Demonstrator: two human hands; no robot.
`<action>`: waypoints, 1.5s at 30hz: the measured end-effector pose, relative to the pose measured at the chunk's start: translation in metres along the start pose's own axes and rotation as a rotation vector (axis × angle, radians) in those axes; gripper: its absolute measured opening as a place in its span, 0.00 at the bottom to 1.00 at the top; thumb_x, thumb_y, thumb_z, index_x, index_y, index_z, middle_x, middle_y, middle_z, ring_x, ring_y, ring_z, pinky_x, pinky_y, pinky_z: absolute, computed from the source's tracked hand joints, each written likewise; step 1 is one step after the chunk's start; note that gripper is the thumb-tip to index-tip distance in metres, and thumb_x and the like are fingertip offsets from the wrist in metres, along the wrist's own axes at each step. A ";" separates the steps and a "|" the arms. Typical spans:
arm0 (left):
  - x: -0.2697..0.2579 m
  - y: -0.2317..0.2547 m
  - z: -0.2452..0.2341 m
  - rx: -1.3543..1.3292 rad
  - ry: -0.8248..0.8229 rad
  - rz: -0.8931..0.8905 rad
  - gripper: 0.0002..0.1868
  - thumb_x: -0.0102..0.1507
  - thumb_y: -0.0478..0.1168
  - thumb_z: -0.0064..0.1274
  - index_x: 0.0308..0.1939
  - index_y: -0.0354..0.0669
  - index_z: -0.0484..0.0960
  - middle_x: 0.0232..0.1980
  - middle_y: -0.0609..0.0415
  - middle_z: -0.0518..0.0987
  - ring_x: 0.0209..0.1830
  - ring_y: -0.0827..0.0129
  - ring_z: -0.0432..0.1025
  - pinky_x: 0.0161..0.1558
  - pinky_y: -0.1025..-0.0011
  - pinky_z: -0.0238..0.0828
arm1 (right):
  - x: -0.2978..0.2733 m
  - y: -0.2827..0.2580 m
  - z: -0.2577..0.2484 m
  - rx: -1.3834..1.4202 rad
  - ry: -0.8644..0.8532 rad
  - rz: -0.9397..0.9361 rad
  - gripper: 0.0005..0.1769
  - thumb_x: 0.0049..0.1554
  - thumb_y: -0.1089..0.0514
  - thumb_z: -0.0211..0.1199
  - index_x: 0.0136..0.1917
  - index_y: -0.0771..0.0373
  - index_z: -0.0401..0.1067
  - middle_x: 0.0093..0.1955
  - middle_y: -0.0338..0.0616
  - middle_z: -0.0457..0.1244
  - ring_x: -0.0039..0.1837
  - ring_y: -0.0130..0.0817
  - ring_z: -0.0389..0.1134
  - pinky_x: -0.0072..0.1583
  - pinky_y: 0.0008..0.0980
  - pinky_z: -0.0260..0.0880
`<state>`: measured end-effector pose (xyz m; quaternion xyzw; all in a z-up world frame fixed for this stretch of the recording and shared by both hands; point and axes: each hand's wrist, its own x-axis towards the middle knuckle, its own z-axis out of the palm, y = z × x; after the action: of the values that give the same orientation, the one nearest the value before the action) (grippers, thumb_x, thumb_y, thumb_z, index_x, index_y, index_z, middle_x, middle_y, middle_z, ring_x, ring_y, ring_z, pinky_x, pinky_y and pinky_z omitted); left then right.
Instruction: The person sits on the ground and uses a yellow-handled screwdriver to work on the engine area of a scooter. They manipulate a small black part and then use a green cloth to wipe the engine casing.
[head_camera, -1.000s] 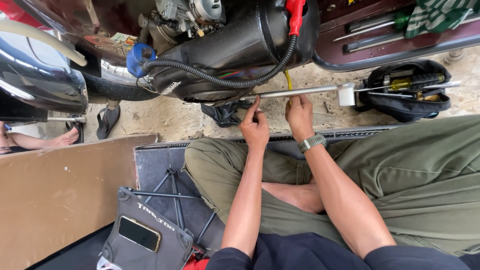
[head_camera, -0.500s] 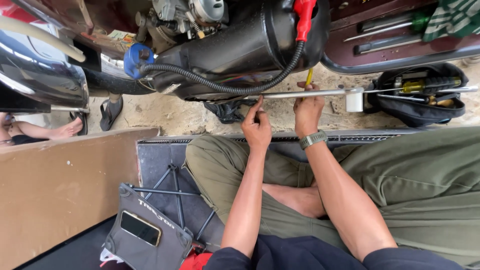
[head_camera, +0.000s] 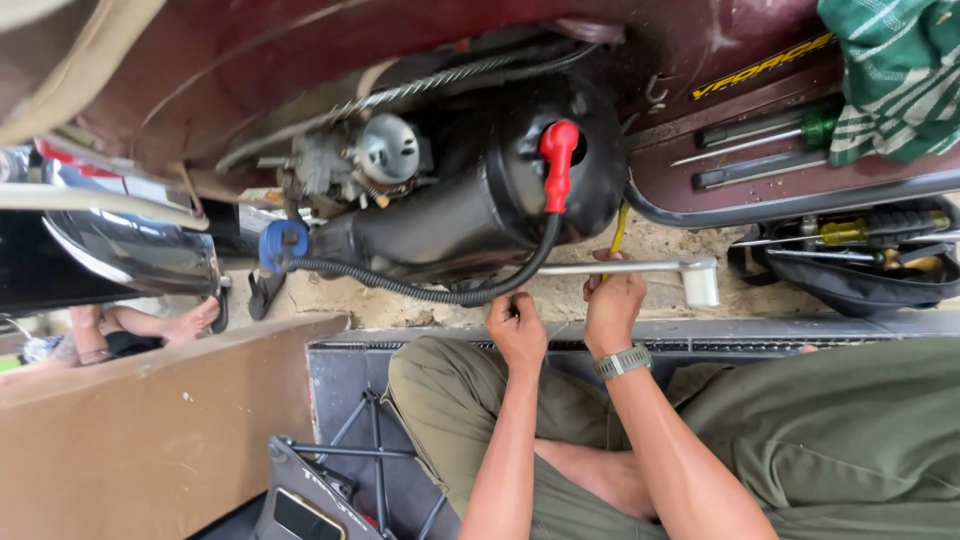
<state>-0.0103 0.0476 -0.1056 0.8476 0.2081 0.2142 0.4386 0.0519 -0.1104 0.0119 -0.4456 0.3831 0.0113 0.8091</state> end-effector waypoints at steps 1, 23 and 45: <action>-0.001 -0.005 -0.003 0.011 -0.007 0.004 0.13 0.63 0.31 0.51 0.43 0.46 0.90 0.21 0.49 0.78 0.17 0.70 0.71 0.24 0.65 0.69 | 0.002 0.004 0.000 0.009 0.005 0.009 0.20 0.72 0.57 0.38 0.48 0.66 0.69 0.28 0.38 0.49 0.31 0.26 0.50 0.36 0.26 0.56; 0.010 0.080 -0.010 -0.054 -0.050 -0.023 0.09 0.68 0.34 0.54 0.45 0.42 0.90 0.34 0.46 0.85 0.38 0.62 0.80 0.44 0.60 0.75 | -0.002 0.032 0.003 -0.057 -0.017 0.032 0.22 0.70 0.57 0.35 0.50 0.66 0.71 0.28 0.37 0.48 0.29 0.26 0.47 0.34 0.27 0.55; 0.039 0.122 -0.078 0.186 -0.508 0.213 0.20 0.71 0.36 0.45 0.66 0.46 0.79 0.29 0.44 0.82 0.28 0.56 0.77 0.30 0.58 0.73 | 0.008 0.017 0.000 -0.136 -0.403 -0.059 0.18 0.70 0.56 0.34 0.53 0.63 0.65 0.34 0.32 0.43 0.31 0.20 0.46 0.34 0.22 0.50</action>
<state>-0.0011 0.0551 0.0439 0.9278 0.0203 0.0198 0.3720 0.0516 -0.1028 -0.0053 -0.4987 0.1987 0.1025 0.8374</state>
